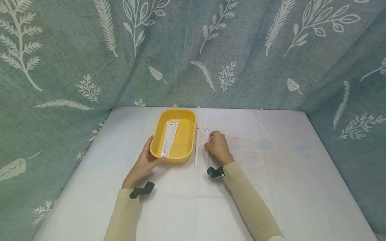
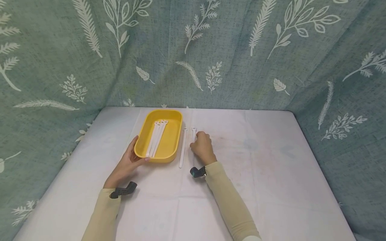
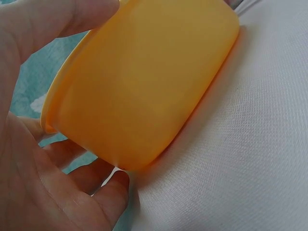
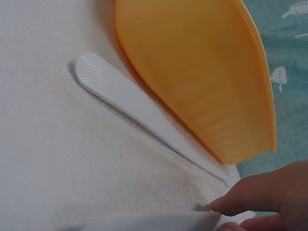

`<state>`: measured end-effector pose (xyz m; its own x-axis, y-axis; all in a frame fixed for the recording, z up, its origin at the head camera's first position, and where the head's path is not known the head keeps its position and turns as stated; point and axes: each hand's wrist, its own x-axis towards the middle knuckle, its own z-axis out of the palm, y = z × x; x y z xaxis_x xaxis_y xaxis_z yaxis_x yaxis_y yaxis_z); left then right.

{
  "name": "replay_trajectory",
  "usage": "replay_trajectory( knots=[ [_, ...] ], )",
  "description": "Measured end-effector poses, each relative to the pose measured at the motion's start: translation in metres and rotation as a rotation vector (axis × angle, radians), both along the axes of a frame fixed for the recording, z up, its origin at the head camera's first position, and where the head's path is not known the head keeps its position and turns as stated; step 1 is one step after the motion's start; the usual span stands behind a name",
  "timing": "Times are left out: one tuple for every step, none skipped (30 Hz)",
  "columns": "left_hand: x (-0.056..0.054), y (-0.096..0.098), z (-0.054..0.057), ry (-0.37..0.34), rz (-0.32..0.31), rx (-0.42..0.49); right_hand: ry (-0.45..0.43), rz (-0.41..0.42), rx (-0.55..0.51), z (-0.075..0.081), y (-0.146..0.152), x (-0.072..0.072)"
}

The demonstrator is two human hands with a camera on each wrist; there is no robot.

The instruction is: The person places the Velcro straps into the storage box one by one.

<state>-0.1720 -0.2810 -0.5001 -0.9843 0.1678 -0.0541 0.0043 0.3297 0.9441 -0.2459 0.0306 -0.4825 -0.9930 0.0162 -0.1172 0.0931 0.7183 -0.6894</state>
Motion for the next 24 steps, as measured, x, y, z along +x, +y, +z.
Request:
replay_trajectory(
  knots=[
    [0.0000,-0.0001,0.0003,0.004,-0.005,-0.004,-0.002,-0.001,-0.001,0.0003,0.0001,0.0002],
    [0.0000,-0.0002,0.0005,0.005,-0.006,-0.002,-0.004,-0.003,-0.005,0.0007,0.0002,0.0003],
    [0.0001,-0.0004,0.0007,0.006,-0.008,-0.003,-0.006,-0.004,-0.007,0.0012,0.0005,0.0004],
    [0.0002,-0.0005,0.0008,0.008,-0.009,-0.001,-0.009,-0.006,-0.008,0.0016,0.0006,0.0004],
    [0.0003,-0.0007,0.0010,0.008,-0.011,0.000,-0.011,-0.007,-0.011,0.0020,0.0007,0.0003],
    [0.0003,-0.0009,0.0009,0.011,-0.012,0.001,-0.012,-0.008,-0.014,0.0024,0.0009,0.0002],
    [0.0003,-0.0012,0.0009,0.015,-0.017,0.002,-0.011,-0.008,-0.017,0.0028,0.0010,0.0002],
    [0.0003,-0.0011,0.0009,0.014,-0.016,0.006,-0.010,-0.008,-0.019,0.0030,0.0013,0.0000],
    [0.0002,-0.0013,0.0007,0.017,-0.017,0.006,-0.008,-0.008,-0.020,0.0031,0.0016,-0.0001],
    [0.0002,-0.0012,0.0006,0.019,-0.017,0.009,-0.006,-0.007,-0.022,0.0031,0.0018,-0.0003],
    [0.0000,-0.0011,0.0003,0.022,-0.018,0.011,-0.003,-0.005,-0.026,0.0032,0.0022,-0.0004],
    [-0.0001,-0.0010,0.0001,0.023,-0.018,0.011,-0.001,-0.003,-0.029,0.0032,0.0026,-0.0005],
    [-0.0002,-0.0008,0.0001,0.022,-0.017,0.010,0.000,0.000,-0.032,0.0032,0.0031,-0.0005],
    [-0.0002,-0.0005,0.0001,0.020,-0.015,0.012,0.001,0.005,-0.034,0.0030,0.0037,-0.0008],
    [-0.0002,-0.0003,0.0001,0.018,-0.012,0.011,0.000,0.010,-0.039,0.0029,0.0041,-0.0012],
    [-0.0002,-0.0002,0.0000,0.020,-0.009,0.012,-0.002,0.016,-0.047,0.0029,0.0046,-0.0014],
    [-0.0001,0.0000,0.0000,0.020,-0.008,0.012,-0.004,0.021,-0.055,0.0029,0.0051,-0.0017],
    [0.0000,0.0000,0.0001,0.020,-0.009,0.013,-0.007,0.023,-0.064,0.0029,0.0056,-0.0021],
    [0.0000,-0.0001,0.0001,0.019,-0.010,0.014,-0.009,0.026,-0.073,0.0031,0.0060,-0.0024],
    [0.0000,-0.0001,0.0000,0.020,-0.011,0.017,-0.013,0.027,-0.085,0.0031,0.0065,-0.0028],
    [0.0000,0.0000,-0.0001,0.021,-0.010,0.018,-0.018,0.027,-0.096,0.0034,0.0069,-0.0030],
    [-0.0001,0.0001,-0.0002,0.022,-0.010,0.020,-0.022,0.026,-0.106,0.0037,0.0074,-0.0032],
    [0.0000,0.0003,-0.0002,0.021,-0.011,0.020,-0.025,0.026,-0.116,0.0041,0.0077,-0.0033],
    [0.0000,0.0004,-0.0001,0.019,-0.013,0.019,-0.026,0.025,-0.127,0.0045,0.0080,-0.0034]
  ],
)
